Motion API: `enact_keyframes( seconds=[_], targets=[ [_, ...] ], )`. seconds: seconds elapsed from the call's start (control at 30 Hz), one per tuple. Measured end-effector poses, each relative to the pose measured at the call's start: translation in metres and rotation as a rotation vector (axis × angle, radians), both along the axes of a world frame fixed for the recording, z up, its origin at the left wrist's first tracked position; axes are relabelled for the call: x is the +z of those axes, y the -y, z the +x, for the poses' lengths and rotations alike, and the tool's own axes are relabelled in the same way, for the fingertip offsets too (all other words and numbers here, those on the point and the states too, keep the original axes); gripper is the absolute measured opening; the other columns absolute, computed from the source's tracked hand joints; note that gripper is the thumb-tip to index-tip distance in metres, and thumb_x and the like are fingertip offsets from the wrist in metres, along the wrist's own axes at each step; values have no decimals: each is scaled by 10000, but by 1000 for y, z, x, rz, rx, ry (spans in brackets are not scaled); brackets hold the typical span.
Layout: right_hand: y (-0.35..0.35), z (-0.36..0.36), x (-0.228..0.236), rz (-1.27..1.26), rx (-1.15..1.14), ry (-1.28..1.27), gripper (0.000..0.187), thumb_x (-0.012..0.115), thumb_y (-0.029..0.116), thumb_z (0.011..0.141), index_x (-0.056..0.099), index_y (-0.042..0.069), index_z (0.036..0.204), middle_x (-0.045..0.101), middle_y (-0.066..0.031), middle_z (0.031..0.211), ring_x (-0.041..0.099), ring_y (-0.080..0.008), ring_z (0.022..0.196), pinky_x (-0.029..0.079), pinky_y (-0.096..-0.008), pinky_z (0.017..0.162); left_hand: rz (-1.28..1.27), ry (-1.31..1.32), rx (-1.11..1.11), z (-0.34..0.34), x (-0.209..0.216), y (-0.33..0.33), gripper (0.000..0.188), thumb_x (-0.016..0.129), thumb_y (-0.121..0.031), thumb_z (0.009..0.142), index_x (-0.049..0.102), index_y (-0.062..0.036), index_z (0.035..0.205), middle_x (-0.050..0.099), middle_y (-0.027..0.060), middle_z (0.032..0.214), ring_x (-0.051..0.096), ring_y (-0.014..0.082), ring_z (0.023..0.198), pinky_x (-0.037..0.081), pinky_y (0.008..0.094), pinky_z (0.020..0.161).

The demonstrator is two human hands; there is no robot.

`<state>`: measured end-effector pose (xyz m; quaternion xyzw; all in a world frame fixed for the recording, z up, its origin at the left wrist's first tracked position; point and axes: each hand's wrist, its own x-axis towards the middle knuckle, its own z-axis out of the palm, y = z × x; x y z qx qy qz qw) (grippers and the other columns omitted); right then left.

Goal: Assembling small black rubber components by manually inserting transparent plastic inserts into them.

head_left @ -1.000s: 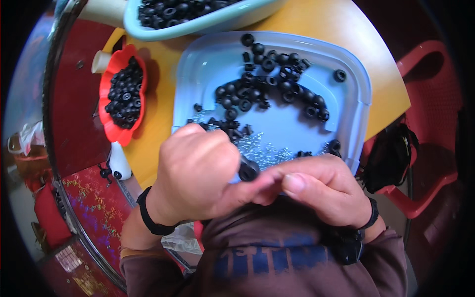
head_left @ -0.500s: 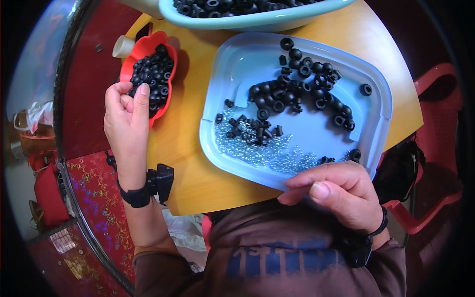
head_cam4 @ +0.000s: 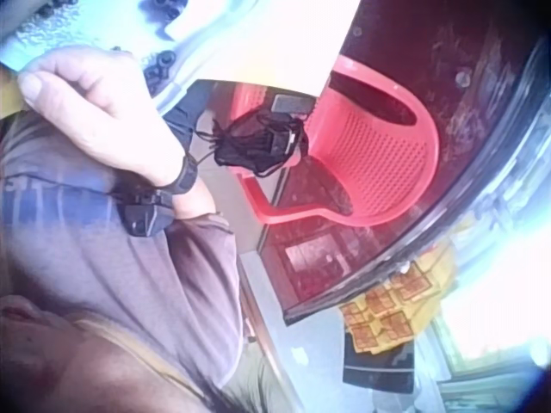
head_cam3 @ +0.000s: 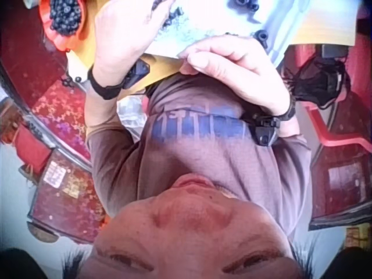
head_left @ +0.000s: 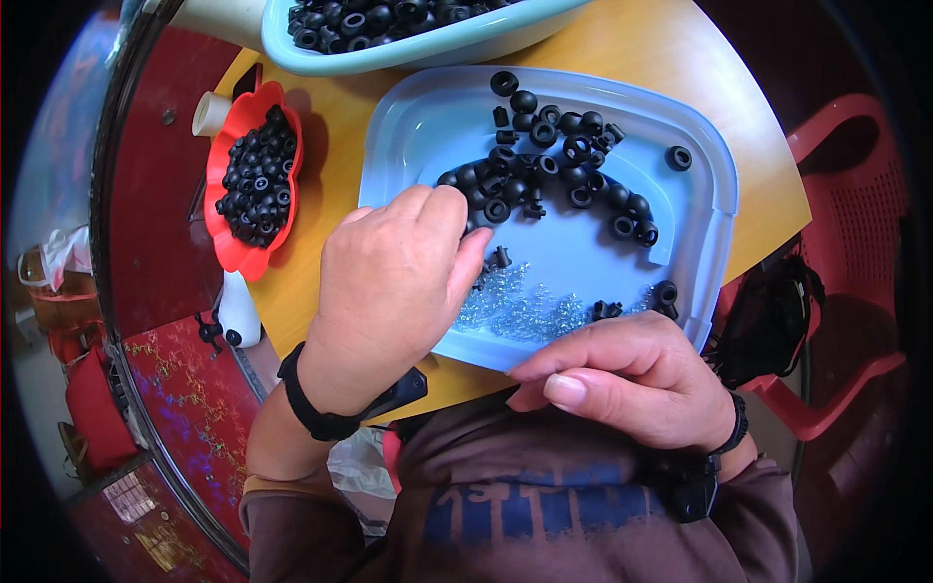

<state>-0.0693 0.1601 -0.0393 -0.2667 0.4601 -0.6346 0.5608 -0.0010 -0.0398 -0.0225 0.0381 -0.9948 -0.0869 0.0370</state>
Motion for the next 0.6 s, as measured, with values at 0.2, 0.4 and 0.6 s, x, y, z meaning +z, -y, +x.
enact_keyframes(
  seconds=[0.2,0.4,0.6],
  targets=[
    [0,4,-1,54,-70,173,209,525,108,890,623,-30,1012,664,-112,874,621,-142,846,458,-237,779,-19,26,86,-2,-4,1,191,685,-113,700,530,-18,759,532,115,666,540,276,578,413,357,505],
    [2,7,0,55,-154,221,193,537,126,905,609,-28,997,634,-33,852,559,-70,818,446,-205,739,101,4,127,2,-6,3,184,683,-83,676,545,-17,777,493,68,627,472,189,512,390,301,478],
    [4,8,-1,69,-269,345,237,534,100,903,549,-27,1103,618,-45,941,564,-75,883,460,-213,795,354,-44,42,13,18,-21,221,699,-46,623,568,-30,799,471,20,610,440,122,502,352,239,454]
  ],
)
